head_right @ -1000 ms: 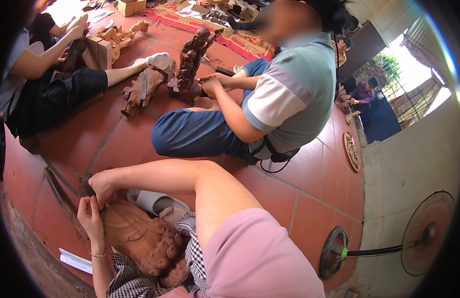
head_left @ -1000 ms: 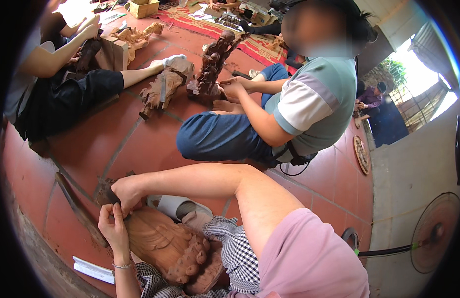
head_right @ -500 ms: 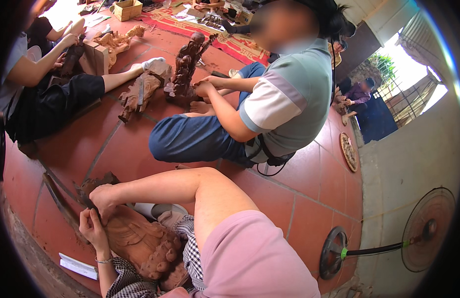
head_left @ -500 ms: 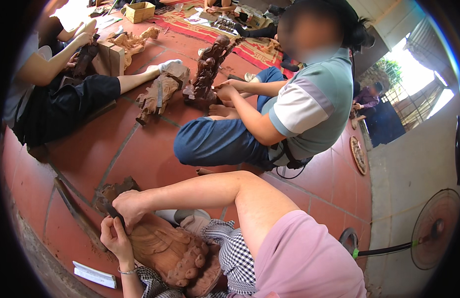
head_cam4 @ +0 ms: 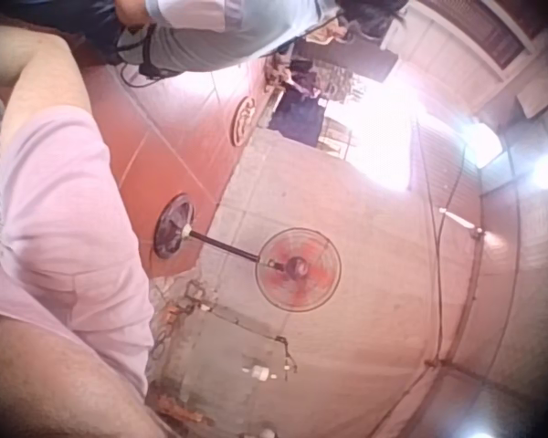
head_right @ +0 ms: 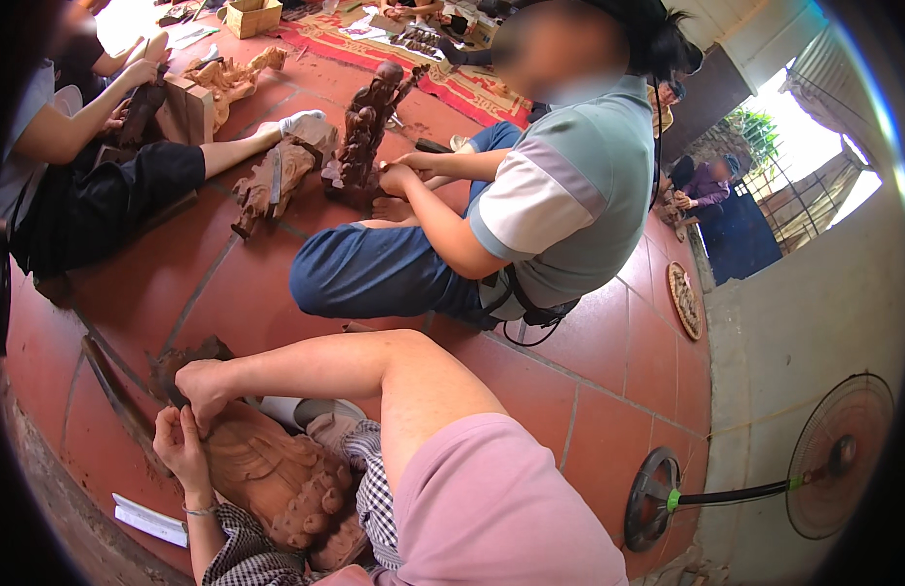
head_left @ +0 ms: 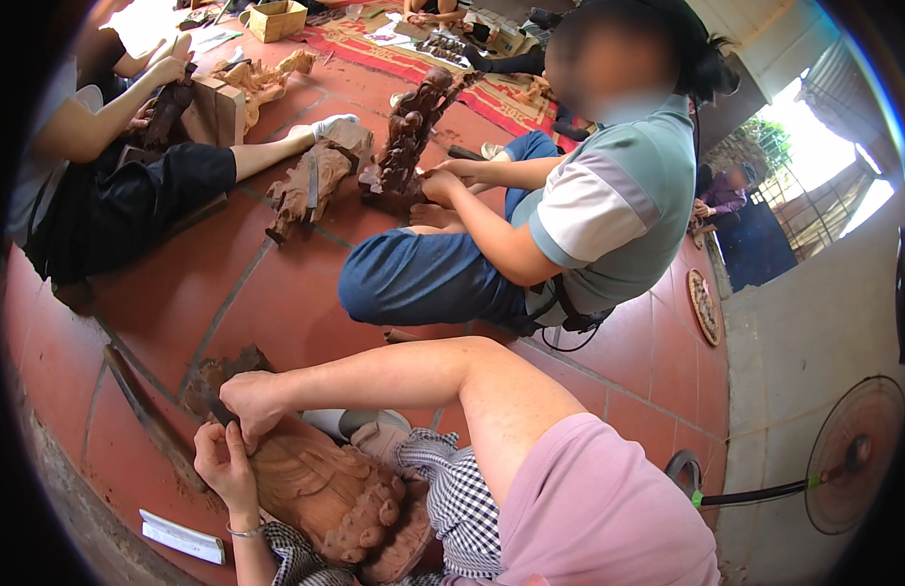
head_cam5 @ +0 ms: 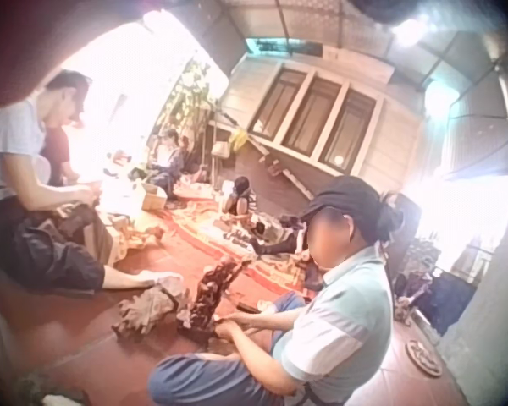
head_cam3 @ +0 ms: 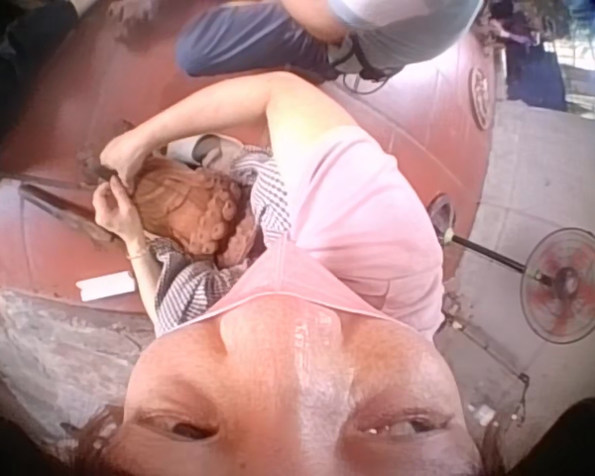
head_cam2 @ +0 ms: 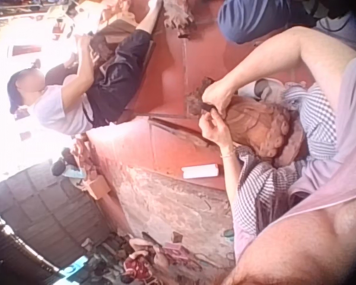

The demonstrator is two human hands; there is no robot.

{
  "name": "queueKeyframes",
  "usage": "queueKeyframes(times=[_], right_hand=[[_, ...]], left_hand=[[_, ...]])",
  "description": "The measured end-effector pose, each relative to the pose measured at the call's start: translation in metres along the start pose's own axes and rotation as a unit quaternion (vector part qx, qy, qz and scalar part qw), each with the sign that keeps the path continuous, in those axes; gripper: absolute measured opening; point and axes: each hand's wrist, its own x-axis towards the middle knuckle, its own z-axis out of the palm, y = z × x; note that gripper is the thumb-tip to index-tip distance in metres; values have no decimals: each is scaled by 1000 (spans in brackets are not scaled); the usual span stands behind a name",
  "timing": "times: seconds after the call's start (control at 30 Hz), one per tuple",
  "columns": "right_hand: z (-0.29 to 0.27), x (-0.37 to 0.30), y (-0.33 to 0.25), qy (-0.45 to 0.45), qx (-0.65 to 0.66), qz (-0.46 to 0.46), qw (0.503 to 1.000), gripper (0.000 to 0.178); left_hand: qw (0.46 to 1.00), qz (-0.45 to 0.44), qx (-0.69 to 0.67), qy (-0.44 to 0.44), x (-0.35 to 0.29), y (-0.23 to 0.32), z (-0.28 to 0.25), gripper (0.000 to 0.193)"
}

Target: The person carves a wooden figurine using a chisel, focusing on detailing the upper body and head. They hold the wood between their legs and use precise hand movements to shape the surface.

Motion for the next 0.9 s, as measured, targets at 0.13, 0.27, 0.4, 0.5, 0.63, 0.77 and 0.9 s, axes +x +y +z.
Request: queueKeyframes(times=[0.13,0.27,0.4,0.5,0.63,0.77,0.9], right_hand=[[-2,4,7,16,62,26,998,41],[10,8,10,68,65,-12,995,37],[12,1,1,26,-5,-65,998,34],[3,4,3,32,19,-25,999,38],[21,8,21,89,55,-33,994,32],[18,-1,3,52,21,-100,993,25],[8,5,8,90,26,-15,995,22]], left_hand=[[999,-46,-23,16,8,22,11,16],[1000,1,-2,27,9,13,8,15],[994,-42,-103,-7,-8,2,-1,14],[1000,-24,-14,1,4,6,0,13],[998,32,59,2,13,14,5,12],[991,-61,-122,-9,-10,17,-5,10],[996,31,85,-21,19,16,0,8]])
